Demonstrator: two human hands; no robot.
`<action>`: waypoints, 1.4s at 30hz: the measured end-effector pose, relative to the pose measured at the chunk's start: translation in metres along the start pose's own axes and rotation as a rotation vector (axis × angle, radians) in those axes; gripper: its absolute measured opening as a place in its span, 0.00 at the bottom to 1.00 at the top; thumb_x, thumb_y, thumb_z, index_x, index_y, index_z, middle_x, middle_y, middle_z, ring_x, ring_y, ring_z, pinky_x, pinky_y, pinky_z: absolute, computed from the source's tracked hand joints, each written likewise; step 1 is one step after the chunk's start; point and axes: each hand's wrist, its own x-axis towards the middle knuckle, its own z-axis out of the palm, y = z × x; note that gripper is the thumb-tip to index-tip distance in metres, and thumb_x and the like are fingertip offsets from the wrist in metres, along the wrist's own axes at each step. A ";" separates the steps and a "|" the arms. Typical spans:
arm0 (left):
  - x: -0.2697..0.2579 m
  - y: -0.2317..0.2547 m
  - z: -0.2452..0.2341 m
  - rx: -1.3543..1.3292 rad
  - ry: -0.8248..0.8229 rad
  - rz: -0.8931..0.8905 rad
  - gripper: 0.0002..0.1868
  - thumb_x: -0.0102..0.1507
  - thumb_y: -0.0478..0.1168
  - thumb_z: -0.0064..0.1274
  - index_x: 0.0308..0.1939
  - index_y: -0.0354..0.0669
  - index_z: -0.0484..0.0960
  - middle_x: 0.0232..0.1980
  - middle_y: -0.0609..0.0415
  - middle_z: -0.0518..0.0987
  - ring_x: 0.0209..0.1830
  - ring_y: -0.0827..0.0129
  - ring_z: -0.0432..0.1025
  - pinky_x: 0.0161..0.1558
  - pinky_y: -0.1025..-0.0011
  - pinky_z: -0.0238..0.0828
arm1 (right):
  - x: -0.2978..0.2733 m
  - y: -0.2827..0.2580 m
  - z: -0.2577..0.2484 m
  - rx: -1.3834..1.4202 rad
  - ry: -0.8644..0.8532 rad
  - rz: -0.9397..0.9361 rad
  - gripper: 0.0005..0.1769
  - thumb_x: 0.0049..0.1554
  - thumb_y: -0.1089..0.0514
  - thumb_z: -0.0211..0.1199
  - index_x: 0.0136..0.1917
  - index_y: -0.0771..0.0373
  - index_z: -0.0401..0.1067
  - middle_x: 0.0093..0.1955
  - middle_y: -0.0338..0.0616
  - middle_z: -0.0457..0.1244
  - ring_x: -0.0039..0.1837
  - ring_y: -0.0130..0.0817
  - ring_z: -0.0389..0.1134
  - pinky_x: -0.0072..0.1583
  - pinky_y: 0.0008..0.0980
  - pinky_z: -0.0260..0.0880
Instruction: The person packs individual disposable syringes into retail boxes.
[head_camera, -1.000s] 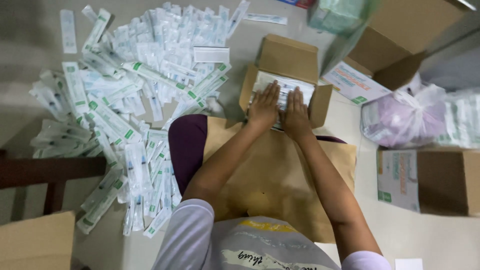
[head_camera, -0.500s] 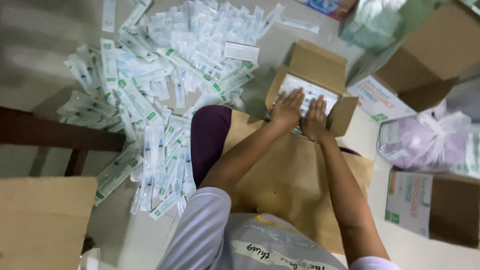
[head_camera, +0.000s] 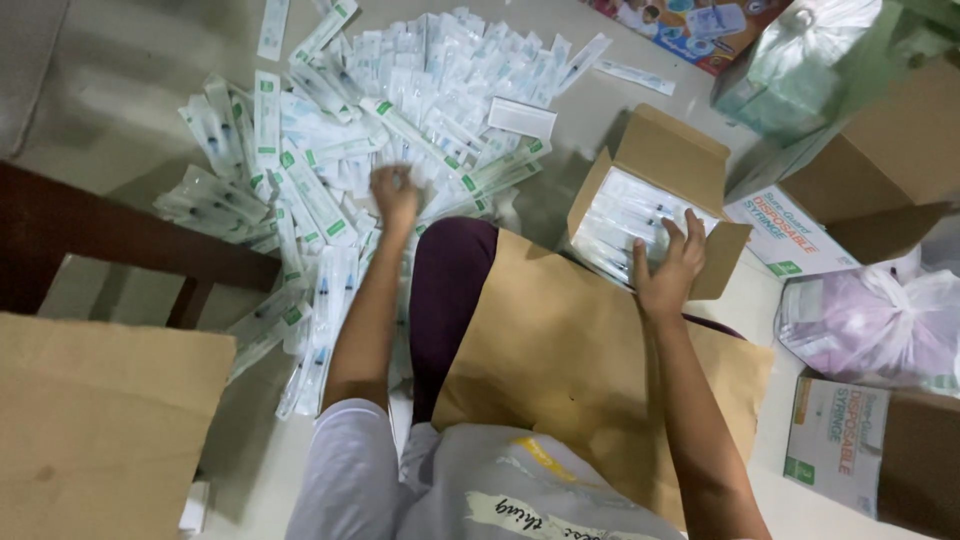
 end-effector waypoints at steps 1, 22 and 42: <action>-0.009 -0.018 0.000 -0.004 -0.002 0.005 0.08 0.68 0.40 0.54 0.42 0.37 0.82 0.48 0.46 0.78 0.51 0.56 0.70 0.57 0.60 0.64 | 0.000 0.000 0.000 -0.003 0.006 0.002 0.28 0.65 0.50 0.66 0.72 0.68 0.66 0.83 0.60 0.48 0.84 0.63 0.44 0.79 0.60 0.44; -0.034 0.169 -0.160 -0.332 0.031 -0.126 0.05 0.63 0.27 0.53 0.40 0.39 0.77 0.40 0.53 0.76 0.41 0.69 0.68 0.46 0.70 0.65 | -0.001 -0.031 -0.013 -0.045 0.066 -0.066 0.19 0.66 0.55 0.65 0.67 0.63 0.70 0.83 0.58 0.47 0.84 0.60 0.45 0.80 0.58 0.45; -0.142 0.395 -0.117 -1.196 -0.705 -0.570 0.18 0.63 0.31 0.60 0.56 0.35 0.75 0.54 0.50 0.76 0.53 0.69 0.75 0.54 0.69 0.81 | -0.052 -0.094 -0.122 1.271 0.209 0.457 0.11 0.68 0.63 0.58 0.62 0.67 0.64 0.53 0.47 0.66 0.50 0.34 0.70 0.48 0.36 0.76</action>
